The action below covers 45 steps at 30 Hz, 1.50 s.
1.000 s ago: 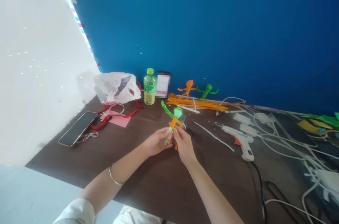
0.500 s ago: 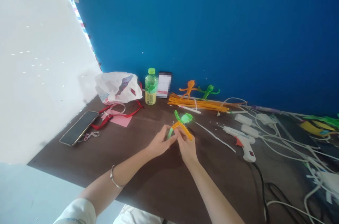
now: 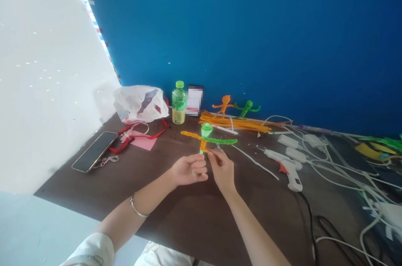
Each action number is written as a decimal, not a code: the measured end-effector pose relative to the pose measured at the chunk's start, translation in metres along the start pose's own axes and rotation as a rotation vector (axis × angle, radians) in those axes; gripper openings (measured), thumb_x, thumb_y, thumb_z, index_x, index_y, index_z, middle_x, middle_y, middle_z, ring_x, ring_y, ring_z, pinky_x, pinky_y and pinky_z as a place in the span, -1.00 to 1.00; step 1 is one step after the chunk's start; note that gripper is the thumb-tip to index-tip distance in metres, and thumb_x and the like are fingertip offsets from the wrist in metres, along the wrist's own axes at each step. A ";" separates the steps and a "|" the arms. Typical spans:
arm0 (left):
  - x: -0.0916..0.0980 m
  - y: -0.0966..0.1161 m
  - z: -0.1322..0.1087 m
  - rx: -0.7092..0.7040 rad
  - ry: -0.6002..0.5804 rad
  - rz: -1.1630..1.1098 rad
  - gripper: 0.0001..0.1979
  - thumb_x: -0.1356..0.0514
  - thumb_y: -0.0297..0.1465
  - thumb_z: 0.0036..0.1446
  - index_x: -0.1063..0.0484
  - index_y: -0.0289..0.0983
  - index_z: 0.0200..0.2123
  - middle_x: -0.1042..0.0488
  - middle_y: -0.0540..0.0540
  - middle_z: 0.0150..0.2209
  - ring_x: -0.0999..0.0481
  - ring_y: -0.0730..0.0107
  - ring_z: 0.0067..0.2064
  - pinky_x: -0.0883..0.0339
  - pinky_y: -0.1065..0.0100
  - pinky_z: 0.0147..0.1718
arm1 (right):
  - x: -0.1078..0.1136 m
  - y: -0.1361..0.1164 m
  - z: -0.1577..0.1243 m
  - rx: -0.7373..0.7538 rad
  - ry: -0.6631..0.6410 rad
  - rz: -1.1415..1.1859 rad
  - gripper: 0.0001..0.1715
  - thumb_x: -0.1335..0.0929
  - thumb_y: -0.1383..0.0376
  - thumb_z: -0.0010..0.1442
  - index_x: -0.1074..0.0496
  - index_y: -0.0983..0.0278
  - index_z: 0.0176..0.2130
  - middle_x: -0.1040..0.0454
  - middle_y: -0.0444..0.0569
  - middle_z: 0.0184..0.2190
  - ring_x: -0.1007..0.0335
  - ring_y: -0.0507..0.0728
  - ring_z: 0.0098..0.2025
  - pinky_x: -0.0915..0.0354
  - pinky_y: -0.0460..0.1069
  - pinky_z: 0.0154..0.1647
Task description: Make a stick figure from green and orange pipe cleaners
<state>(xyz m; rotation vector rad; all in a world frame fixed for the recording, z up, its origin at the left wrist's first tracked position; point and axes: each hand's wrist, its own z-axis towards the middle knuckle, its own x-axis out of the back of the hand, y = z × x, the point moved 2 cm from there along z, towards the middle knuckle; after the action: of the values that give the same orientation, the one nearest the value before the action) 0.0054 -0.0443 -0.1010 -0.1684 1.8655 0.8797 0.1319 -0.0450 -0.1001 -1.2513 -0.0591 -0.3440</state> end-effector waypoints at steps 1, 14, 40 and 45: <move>0.000 -0.001 -0.002 0.026 -0.004 -0.056 -0.71 -0.05 -0.44 0.06 0.01 -0.27 -0.62 0.18 0.13 -0.68 0.06 0.61 -0.65 -0.11 0.40 -0.46 | -0.001 0.000 0.001 -0.009 -0.043 0.049 -0.73 -0.29 0.13 0.07 -0.47 0.24 -0.35 -0.43 -0.04 -0.38 -0.32 0.09 -0.33 -0.25 -0.03 -0.31; 0.006 -0.007 0.000 0.147 -0.070 -0.099 -0.78 -0.02 -0.42 0.09 -0.16 -0.29 -0.59 0.19 0.17 -0.76 0.15 0.64 -0.72 -0.12 0.40 -0.50 | -0.010 0.010 -0.005 -0.454 -0.323 0.596 -0.68 -0.40 0.08 -0.09 -0.46 0.25 -0.38 -0.42 -0.11 -0.56 -0.30 0.03 -0.52 -0.23 -0.05 -0.44; 0.018 0.005 0.011 -0.584 0.539 1.251 -0.68 0.11 -0.22 0.16 -0.24 -0.26 -0.51 -0.21 0.02 -0.60 -0.21 0.48 -0.54 -0.06 0.41 -0.47 | -0.007 0.009 -0.003 -0.090 -0.051 0.065 -0.74 -0.30 0.15 0.04 -0.46 0.29 -0.42 -0.45 -0.04 -0.43 -0.34 0.11 -0.36 -0.24 -0.02 -0.31; 0.013 0.002 0.014 -0.369 0.241 0.435 -0.74 -0.07 -0.21 0.06 -0.19 -0.28 -0.50 -0.10 0.09 -0.60 -0.11 0.59 -0.59 -0.01 0.45 -0.54 | -0.004 0.011 0.000 -0.143 -0.016 0.090 -0.73 -0.34 0.12 -0.02 -0.47 0.29 -0.44 -0.47 -0.03 -0.43 -0.37 0.13 -0.35 -0.26 0.01 -0.29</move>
<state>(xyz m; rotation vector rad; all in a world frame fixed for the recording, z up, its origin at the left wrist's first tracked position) 0.0090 -0.0305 -0.1136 -0.0967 1.9800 1.5627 0.1309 -0.0408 -0.1111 -1.3936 0.0085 -0.2641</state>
